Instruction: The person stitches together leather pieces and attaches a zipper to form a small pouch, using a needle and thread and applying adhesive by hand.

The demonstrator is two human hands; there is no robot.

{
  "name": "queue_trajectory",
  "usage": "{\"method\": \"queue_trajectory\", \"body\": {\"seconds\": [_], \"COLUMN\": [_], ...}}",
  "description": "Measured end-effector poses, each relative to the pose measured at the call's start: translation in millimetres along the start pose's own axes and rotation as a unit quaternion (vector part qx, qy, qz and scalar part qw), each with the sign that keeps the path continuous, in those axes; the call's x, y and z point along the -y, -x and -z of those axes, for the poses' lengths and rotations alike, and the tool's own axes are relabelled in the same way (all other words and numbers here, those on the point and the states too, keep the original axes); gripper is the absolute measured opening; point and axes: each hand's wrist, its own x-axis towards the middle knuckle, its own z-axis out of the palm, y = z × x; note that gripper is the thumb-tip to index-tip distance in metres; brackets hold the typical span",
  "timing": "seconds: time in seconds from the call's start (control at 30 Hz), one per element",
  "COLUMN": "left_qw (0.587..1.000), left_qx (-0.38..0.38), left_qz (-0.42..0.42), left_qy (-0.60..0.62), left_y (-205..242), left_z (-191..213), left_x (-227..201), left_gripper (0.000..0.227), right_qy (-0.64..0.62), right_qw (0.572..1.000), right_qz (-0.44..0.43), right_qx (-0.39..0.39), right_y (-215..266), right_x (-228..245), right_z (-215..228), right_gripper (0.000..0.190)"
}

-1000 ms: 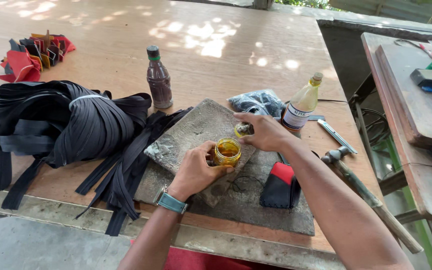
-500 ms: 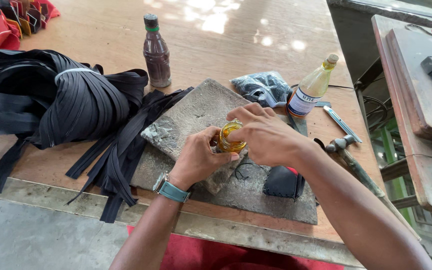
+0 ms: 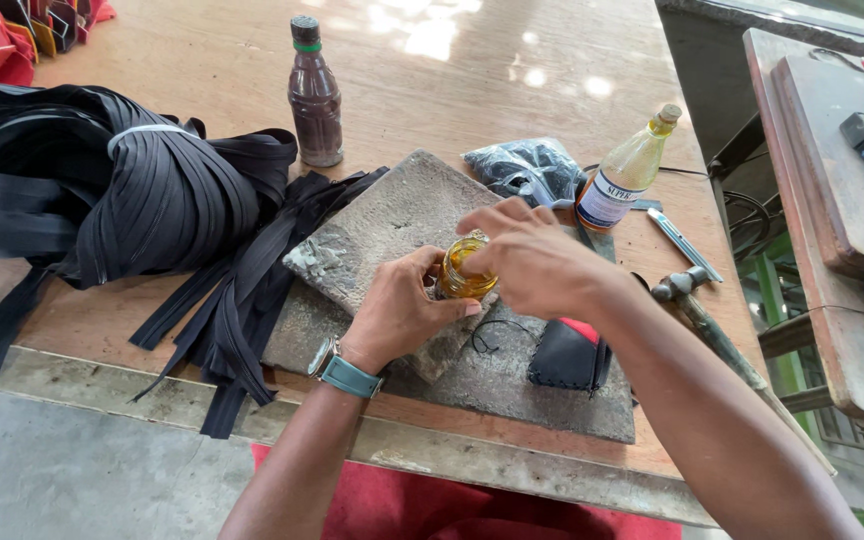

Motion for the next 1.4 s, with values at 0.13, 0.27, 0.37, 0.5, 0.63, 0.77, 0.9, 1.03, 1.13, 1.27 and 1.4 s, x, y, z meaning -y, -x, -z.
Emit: {"method": "queue_trajectory", "body": {"seconds": [0.13, 0.27, 0.37, 0.5, 0.63, 0.77, 0.9, 1.03, 1.13, 1.27, 1.4], "left_qw": [1.0, 1.0, 0.999, 0.999, 0.996, 0.97, 0.974, 0.93, 0.906, 0.908, 0.911], "left_qx": [-0.012, -0.015, -0.024, -0.034, -0.048, -0.169, 0.032, 0.239, 0.309, 0.328, 0.316], "left_qz": [-0.016, -0.024, -0.03, -0.034, -0.052, -0.145, -0.208, -0.221, -0.217, -0.205, -0.208], "left_qy": [0.005, 0.0, -0.003, -0.014, -0.052, -0.099, -0.085, -0.172, -0.19, -0.16, -0.162], "left_y": [2.0, -0.1, 2.1, 0.0, 1.3, 31.1, 54.9, 12.3, -23.1, -36.2, -33.7], "left_z": [-0.2, -0.1, -0.6, -2.5, -2.0, 4.8, -13.6, -50.4, -72.3, -93.4, -106.5], "left_x": [1.7, -0.3, 0.6, 5.3, 3.7, -24.4, -57.7, -70.9, -70.6, -58.5, -44.6], "left_gripper": [0.056, 0.057, 0.055, 0.052, 0.076, 0.115, 0.128, 0.154, 0.164, 0.151, 0.14], "right_qy": [-0.077, -0.19, -0.372, -0.489, -0.56, -0.57, -0.619, -0.633, -0.652, -0.605, -0.537], "right_qw": [0.993, 0.965, 0.881, 0.799, 0.752, 0.741, 0.697, 0.666, 0.647, 0.687, 0.738], "right_qz": [-0.006, 0.029, 0.123, 0.201, 0.225, 0.223, 0.212, 0.154, 0.075, -0.08, -0.196], "right_qx": [-0.085, -0.177, -0.267, -0.287, -0.266, -0.275, -0.295, -0.364, -0.387, -0.394, -0.359], "right_y": [18.0, 38.6, 56.9, 77.4, 88.4, 104.1, 125.6, 146.8, 164.4, 176.1, 159.0], "right_x": [-16.3, -38.0, -56.4, -74.6, -84.6, -96.7, -108.1, -108.4, -105.7, -101.5, -99.0], "right_z": [7.4, 6.2, 13.9, 23.5, 17.6, 12.3, -11.3, -44.3, -68.9, -106.8, -139.6], "right_gripper": [0.069, 0.054, 0.045, 0.043, 0.044, 0.047, 0.052, 0.059, 0.067, 0.074, 0.075]}}
